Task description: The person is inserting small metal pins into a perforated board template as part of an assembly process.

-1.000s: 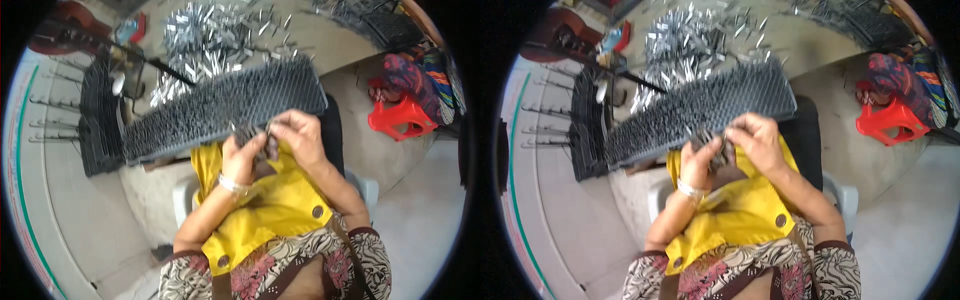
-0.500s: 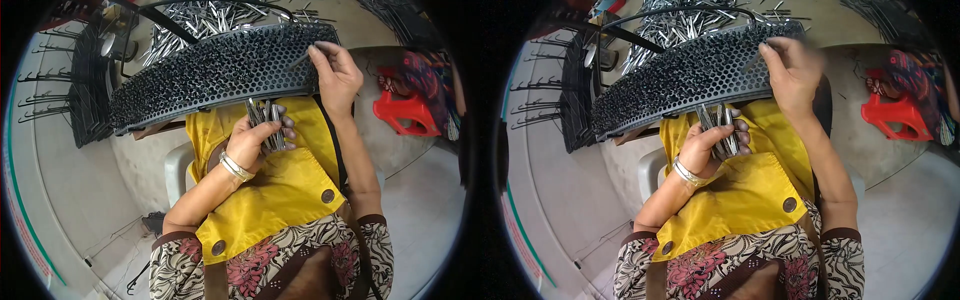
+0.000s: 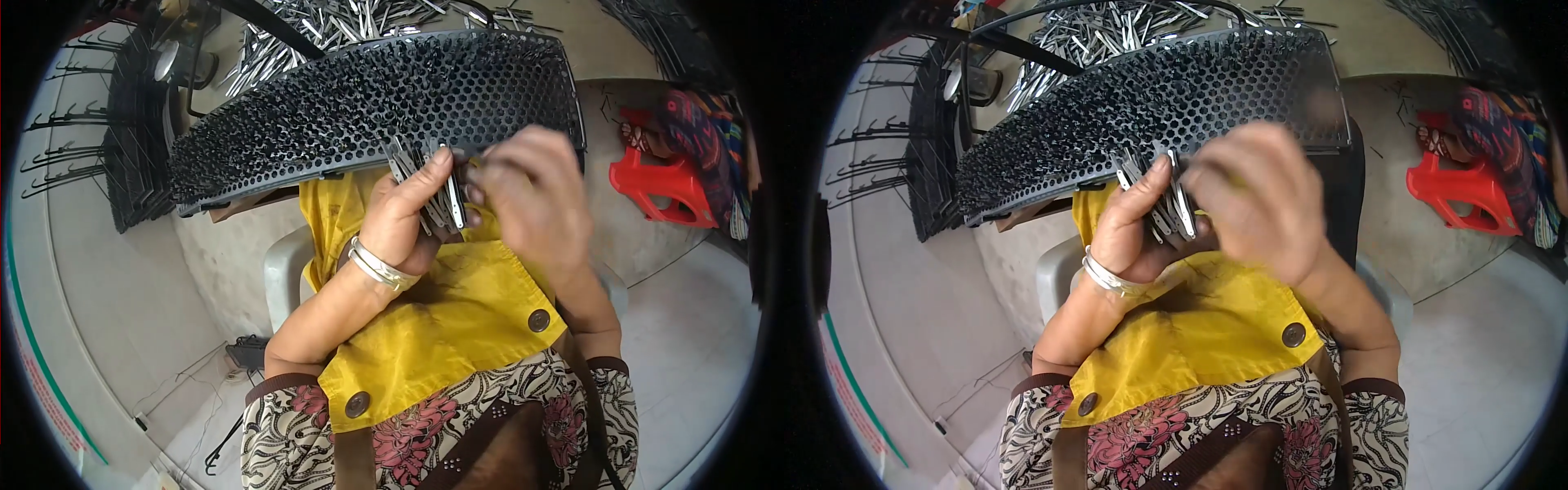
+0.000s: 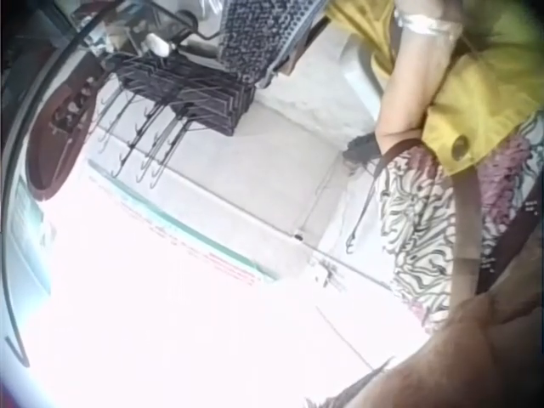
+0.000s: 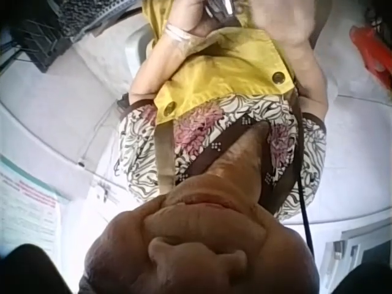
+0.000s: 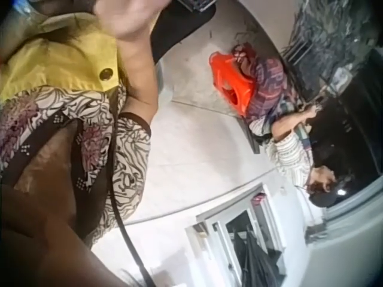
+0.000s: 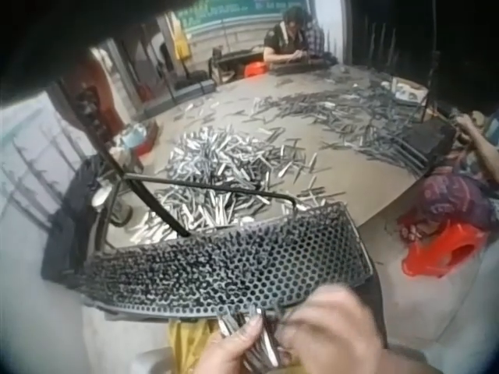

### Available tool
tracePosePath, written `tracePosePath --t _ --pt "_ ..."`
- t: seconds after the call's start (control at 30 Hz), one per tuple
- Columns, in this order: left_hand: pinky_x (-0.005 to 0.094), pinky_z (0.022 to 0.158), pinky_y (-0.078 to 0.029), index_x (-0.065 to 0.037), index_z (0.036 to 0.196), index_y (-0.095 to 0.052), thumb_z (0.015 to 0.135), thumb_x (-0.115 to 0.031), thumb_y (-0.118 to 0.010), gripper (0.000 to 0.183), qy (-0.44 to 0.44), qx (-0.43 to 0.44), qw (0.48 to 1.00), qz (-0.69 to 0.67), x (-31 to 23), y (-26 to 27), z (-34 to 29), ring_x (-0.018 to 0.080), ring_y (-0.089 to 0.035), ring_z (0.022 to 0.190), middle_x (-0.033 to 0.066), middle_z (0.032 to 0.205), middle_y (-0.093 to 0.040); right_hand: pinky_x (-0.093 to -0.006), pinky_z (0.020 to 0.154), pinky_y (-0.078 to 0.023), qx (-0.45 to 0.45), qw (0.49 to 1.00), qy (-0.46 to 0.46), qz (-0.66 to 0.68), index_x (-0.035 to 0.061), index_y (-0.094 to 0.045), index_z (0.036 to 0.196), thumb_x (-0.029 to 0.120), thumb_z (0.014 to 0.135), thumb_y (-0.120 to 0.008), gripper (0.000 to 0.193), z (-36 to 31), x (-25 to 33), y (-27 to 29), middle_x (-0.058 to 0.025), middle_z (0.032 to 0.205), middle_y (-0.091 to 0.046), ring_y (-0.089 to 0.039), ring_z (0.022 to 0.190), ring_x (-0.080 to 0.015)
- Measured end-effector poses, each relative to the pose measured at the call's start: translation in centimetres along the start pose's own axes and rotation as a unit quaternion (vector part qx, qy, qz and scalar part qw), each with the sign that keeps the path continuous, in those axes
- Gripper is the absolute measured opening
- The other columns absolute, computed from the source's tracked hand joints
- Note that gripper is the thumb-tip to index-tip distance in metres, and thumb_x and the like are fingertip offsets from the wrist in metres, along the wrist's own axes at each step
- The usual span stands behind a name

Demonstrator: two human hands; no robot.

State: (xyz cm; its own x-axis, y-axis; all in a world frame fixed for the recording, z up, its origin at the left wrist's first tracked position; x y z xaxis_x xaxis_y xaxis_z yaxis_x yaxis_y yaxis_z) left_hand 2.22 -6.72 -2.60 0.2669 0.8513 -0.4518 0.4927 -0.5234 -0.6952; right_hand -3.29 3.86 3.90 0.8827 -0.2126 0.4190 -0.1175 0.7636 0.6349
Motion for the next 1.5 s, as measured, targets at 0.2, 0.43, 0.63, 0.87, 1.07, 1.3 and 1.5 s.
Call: tracePosePath --t 0.2,0.43,0.63,0.87,1.07,1.3,1.5 --pt "0.0284 0.058 -0.050 -0.002 0.092 -0.056 0.080 -0.011 -0.058 0.016 -0.016 -0.022 0.999 0.022 -1.1 1.0 0.4 0.0150 -0.057 0.068 0.0060 0.081 -0.059 -0.0390 0.064 -0.045 -0.028 0.992 0.086 0.086 0.0020 -0.056 0.086 0.001 0.056 -0.070 0.033 -1.2 0.8 -2.2 -0.0117 0.093 -0.053 -0.051 0.076 -0.0288" --pt "0.0244 0.048 -0.044 0.000 0.088 -0.057 0.077 -0.006 -0.060 0.013 -0.028 0.004 0.996 0.084 -1.1 0.9 0.4 0.0148 -0.056 0.059 0.0068 0.073 -0.059 -0.0247 0.056 -0.045 -0.110 0.932 -0.214 0.270 -0.0041 -0.058 0.081 0.001 0.069 -0.067 0.016 -0.9 -2.6 -2.1 -0.0075 0.073 -0.059 -0.056 0.063 -0.0153" --pt "0.0229 0.046 -0.042 0.001 0.088 -0.056 0.078 -0.003 -0.057 0.011 -0.014 0.018 0.993 0.117 -0.1 0.6 0.4 0.0151 -0.056 0.058 0.0079 0.072 -0.058 -0.0163 0.060 -0.043 -0.004 0.812 -0.406 0.420 -0.0046 -0.060 0.084 -0.005 0.075 -0.061 0.009 -2.3 -4.5 -3.7 -0.0013 0.074 -0.059 -0.054 0.066 -0.0047" --pt "0.0235 0.041 -0.041 0.000 0.089 -0.053 0.081 -0.008 -0.056 0.011 0.003 -0.012 0.997 0.080 0.5 1.2 0.6 0.0179 -0.057 0.059 0.0104 0.072 -0.059 -0.0160 0.059 -0.043 -0.129 0.880 -0.367 0.274 -0.0048 -0.060 0.085 -0.005 0.075 -0.061 0.010 -0.7 -7.0 -1.3 -0.0029 0.075 -0.060 -0.054 0.066 -0.0046" --pt "0.0224 0.036 -0.036 -0.003 0.090 -0.053 0.083 -0.011 -0.056 0.011 0.029 0.007 0.997 0.072 1.1 0.8 0.4 0.0175 -0.055 0.054 0.0100 0.071 -0.058 -0.0219 0.063 -0.046 -0.219 0.971 -0.077 -0.050 -0.0028 -0.061 0.079 -0.004 0.071 -0.065 0.009 2.7 -8.2 -1.0 -0.0067 0.076 -0.062 -0.058 0.067 -0.0122" --pt "0.0210 0.037 -0.030 -0.002 0.099 -0.053 0.083 -0.012 -0.055 0.018 0.051 -0.023 0.995 0.082 1.3 1.0 0.2 0.0162 -0.046 0.052 0.0099 0.071 -0.053 -0.0300 0.059 -0.046 -0.151 0.983 0.073 -0.073 -0.0011 -0.059 0.078 -0.006 0.065 -0.063 0.014 3.4 -8.7 -3.6 -0.0113 0.073 -0.059 -0.057 0.066 -0.0252" --pt "0.0204 0.035 -0.029 -0.002 0.097 -0.053 0.083 -0.012 -0.055 0.017 0.027 -0.008 0.996 0.084 1.1 0.9 0.4 0.0157 -0.046 0.050 0.0103 0.070 -0.053 -0.0310 0.059 -0.046 -0.031 0.992 0.065 -0.108 -0.0013 -0.059 0.079 -0.006 0.065 -0.062 0.015 3.1 -7.7 -4.6 -0.0133 0.074 -0.058 -0.056 0.067 -0.0271"
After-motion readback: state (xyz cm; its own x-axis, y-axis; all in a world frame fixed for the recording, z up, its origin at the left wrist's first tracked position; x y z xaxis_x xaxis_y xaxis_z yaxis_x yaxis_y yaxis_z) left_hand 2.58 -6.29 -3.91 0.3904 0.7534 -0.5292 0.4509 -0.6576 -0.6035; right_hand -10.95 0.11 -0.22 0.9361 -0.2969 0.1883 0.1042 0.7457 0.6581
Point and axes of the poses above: each hand's wrist, its own z-axis towards the middle knuckle, its own y-axis out of the back of the hand, x = y × z, the point moved 5 cm from there along z, towards the middle knuckle
